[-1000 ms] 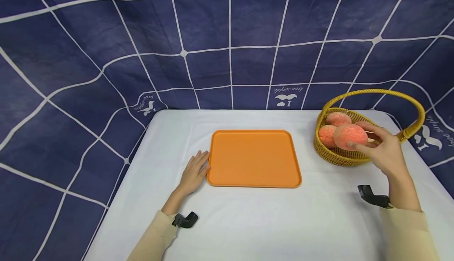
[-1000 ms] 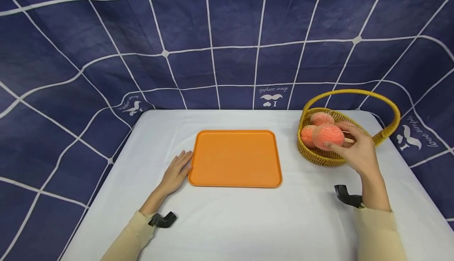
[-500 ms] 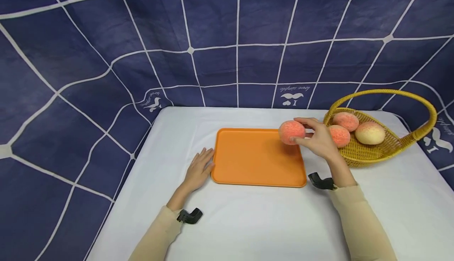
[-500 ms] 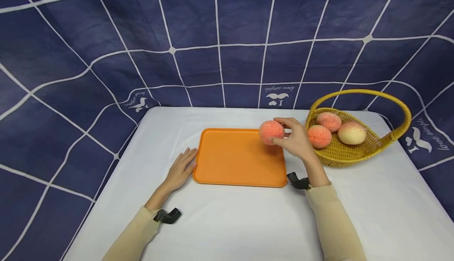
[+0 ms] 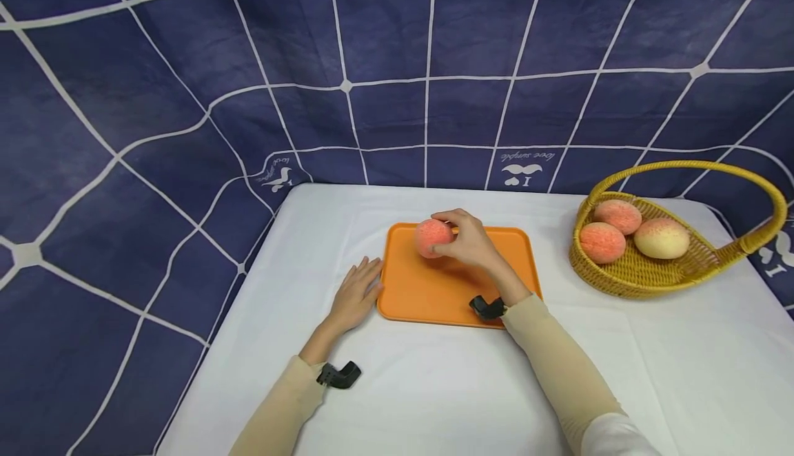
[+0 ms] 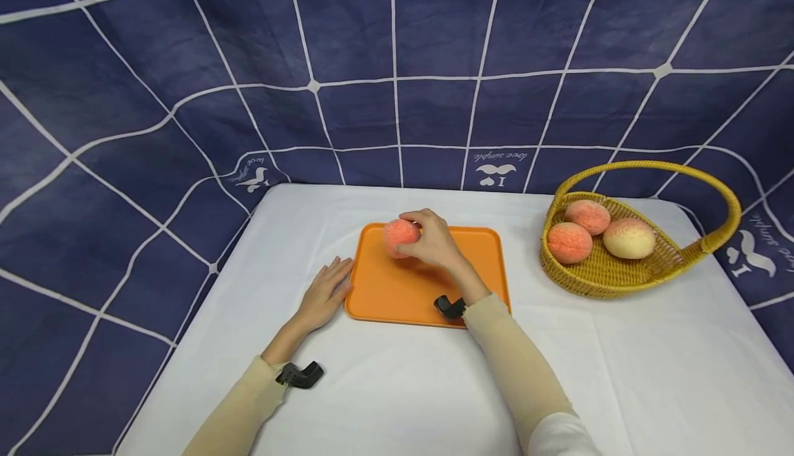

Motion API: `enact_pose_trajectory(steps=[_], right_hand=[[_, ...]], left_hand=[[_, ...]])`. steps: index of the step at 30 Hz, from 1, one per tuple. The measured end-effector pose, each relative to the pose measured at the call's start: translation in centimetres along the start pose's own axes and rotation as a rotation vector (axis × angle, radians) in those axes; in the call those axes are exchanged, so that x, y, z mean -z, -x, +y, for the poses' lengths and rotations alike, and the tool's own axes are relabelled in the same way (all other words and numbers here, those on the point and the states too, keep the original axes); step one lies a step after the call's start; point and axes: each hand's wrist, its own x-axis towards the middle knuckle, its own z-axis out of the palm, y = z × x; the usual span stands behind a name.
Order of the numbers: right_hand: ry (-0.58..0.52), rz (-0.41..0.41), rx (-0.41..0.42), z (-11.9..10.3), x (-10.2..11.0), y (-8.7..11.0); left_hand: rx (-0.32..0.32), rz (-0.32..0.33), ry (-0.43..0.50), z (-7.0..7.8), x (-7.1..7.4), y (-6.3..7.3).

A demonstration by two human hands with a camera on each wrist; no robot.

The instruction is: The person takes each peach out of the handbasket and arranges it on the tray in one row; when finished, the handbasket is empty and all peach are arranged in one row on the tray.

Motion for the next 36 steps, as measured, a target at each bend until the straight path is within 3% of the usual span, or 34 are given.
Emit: enact_pose_trajectory(steps=[8, 17, 36], right_hand=[[0.061, -0.08, 0.006, -0.3, -3.5, -1.5], [0.072, -0.111, 0.027, -0.4, -5.6, -1.7], [0.012, -0.173, 0.019, 0.2, -6.2, -1.3]], left_hand=[[0.009, -0.011, -0.006, 0.1, 0.0, 0.0], [-0.008, -0.006, -0.01, -0.1, -0.3, -0.1], [0.008, -0.014, -0.016, 0.1, 0.0, -0.1]])
